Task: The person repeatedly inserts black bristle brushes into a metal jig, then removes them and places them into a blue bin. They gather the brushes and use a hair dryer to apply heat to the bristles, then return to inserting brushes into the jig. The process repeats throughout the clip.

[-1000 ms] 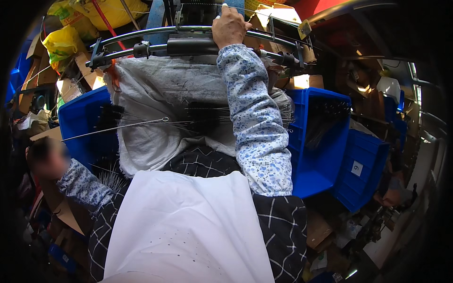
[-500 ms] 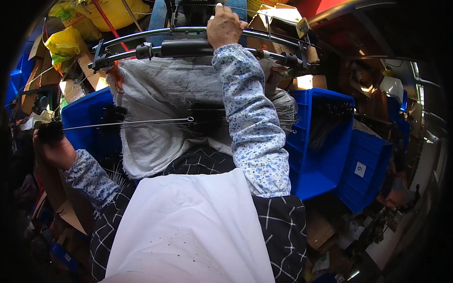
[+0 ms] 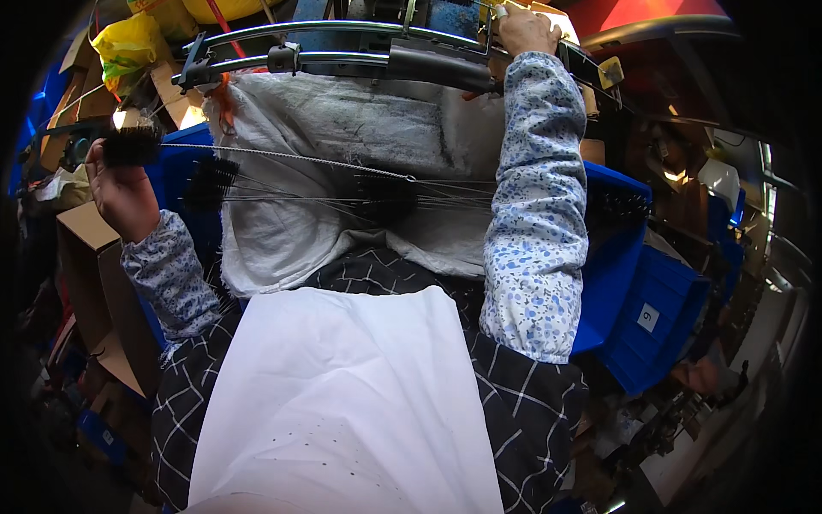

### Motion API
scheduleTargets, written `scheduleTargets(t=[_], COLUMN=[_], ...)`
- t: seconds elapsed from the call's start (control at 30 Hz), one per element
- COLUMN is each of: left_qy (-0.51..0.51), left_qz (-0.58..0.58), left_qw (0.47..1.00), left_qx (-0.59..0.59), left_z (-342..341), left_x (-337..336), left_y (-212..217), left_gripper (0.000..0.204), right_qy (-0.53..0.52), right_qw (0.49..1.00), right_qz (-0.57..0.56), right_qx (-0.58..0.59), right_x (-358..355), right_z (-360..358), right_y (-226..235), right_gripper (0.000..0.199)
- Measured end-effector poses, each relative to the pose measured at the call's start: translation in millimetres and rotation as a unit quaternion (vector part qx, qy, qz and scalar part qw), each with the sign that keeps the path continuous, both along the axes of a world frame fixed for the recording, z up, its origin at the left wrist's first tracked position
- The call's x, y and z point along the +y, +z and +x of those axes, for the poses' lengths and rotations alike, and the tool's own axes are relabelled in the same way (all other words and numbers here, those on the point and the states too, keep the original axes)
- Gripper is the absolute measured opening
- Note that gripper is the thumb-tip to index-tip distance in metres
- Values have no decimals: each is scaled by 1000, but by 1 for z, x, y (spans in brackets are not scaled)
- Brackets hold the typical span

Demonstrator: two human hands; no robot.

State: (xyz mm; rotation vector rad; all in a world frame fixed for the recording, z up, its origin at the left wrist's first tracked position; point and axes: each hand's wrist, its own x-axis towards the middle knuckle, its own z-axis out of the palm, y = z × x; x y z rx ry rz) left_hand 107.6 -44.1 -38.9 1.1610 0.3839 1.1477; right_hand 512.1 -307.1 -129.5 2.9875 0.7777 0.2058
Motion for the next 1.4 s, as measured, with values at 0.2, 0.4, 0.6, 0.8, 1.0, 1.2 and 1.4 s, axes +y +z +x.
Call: scheduleTargets(t=[0.2,0.4,0.6,0.8,1.0,1.2,1.4], left_qy=[-15,-154,-140,40,-108,-152,-134], left_qz=[-45,-79,19,186,109,107,92], left_qw=[996,980,972,800,807,817,833], left_qx=[70,100,188,569,571,546,529], left_z=[27,72,47,-47,-68,-68,-58], left_x=[-24,-97,-92,38,43,42,37], left_y=[-10,-52,-48,-107,-120,-116,-110], left_gripper=[15,17,24,24,21,21,22], right_qy=[77,395,233,76,75,102,98], right_qw=[939,828,847,967,977,970,970], right_qz=[193,226,343,225,187,209,215], right_qx=[276,326,332,-95,-65,-73,-58], right_x=[-59,-23,25,25,37,36,33], right_z=[-67,-179,-205,-81,-73,-69,-65], right_y=[76,74,60,-1,5,-2,-3], right_gripper=[25,29,25,22,25,25,26])
